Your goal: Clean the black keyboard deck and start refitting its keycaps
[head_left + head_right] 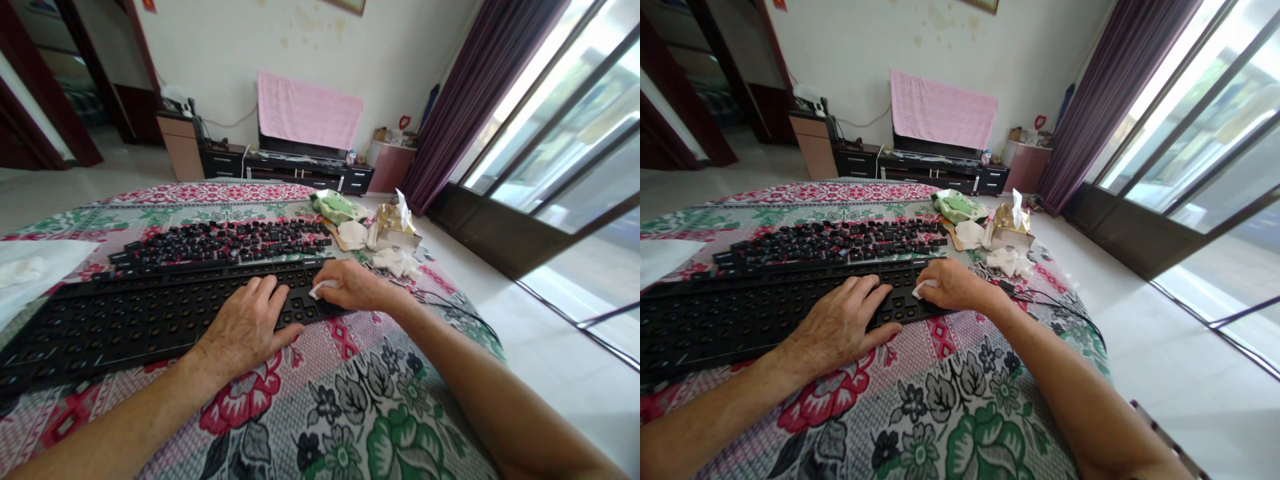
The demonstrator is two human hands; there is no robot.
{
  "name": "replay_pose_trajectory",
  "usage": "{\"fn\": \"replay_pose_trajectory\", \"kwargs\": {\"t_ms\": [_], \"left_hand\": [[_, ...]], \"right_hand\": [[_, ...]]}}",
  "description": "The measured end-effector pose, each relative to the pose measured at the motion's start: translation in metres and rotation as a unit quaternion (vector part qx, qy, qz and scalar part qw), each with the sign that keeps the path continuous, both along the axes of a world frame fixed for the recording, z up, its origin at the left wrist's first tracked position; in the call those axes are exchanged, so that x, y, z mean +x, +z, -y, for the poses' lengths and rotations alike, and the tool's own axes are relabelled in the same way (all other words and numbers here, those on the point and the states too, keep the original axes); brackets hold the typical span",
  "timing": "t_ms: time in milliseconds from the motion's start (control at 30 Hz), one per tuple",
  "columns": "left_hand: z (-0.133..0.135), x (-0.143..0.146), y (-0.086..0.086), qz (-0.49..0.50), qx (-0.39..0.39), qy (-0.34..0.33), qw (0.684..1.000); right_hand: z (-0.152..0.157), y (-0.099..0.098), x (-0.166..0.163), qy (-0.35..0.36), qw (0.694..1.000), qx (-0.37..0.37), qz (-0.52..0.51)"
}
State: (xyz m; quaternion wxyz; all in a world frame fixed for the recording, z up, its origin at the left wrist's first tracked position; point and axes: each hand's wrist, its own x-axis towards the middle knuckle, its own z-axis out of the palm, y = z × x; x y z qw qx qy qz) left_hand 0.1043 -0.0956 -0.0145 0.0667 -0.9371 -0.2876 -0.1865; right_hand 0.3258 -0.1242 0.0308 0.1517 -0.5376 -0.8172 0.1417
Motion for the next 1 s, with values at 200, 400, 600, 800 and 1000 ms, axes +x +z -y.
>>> {"fn": "replay_pose_trajectory", "kwargs": {"t_ms": [200,400,600,800,1000], "left_hand": [[0.0,0.0,-0.001,0.021,-0.004,-0.006,1.0],[0.0,0.0,0.0,0.008,0.004,-0.001,1.0],[0.0,0.0,0.0,0.023,-0.007,-0.006,1.0],[0.0,0.0,-0.002,0.027,-0.001,-0.008,1.0],[0.0,0.001,0.0,0.01,0.001,-0.003,1.0]], "right_hand": [[0.0,0.005,0.011,-0.008,0.996,-0.046,0.082],[0.0,0.005,0.016,-0.049,0.997,-0.036,0.05],[-0.001,0.002,0.012,-0.021,0.998,-0.051,0.037],[-0.001,0.009,0.02,-0.063,0.996,-0.061,0.021],[-0.007,-0.001,0.002,-0.035,0.999,0.031,-0.006]]}}
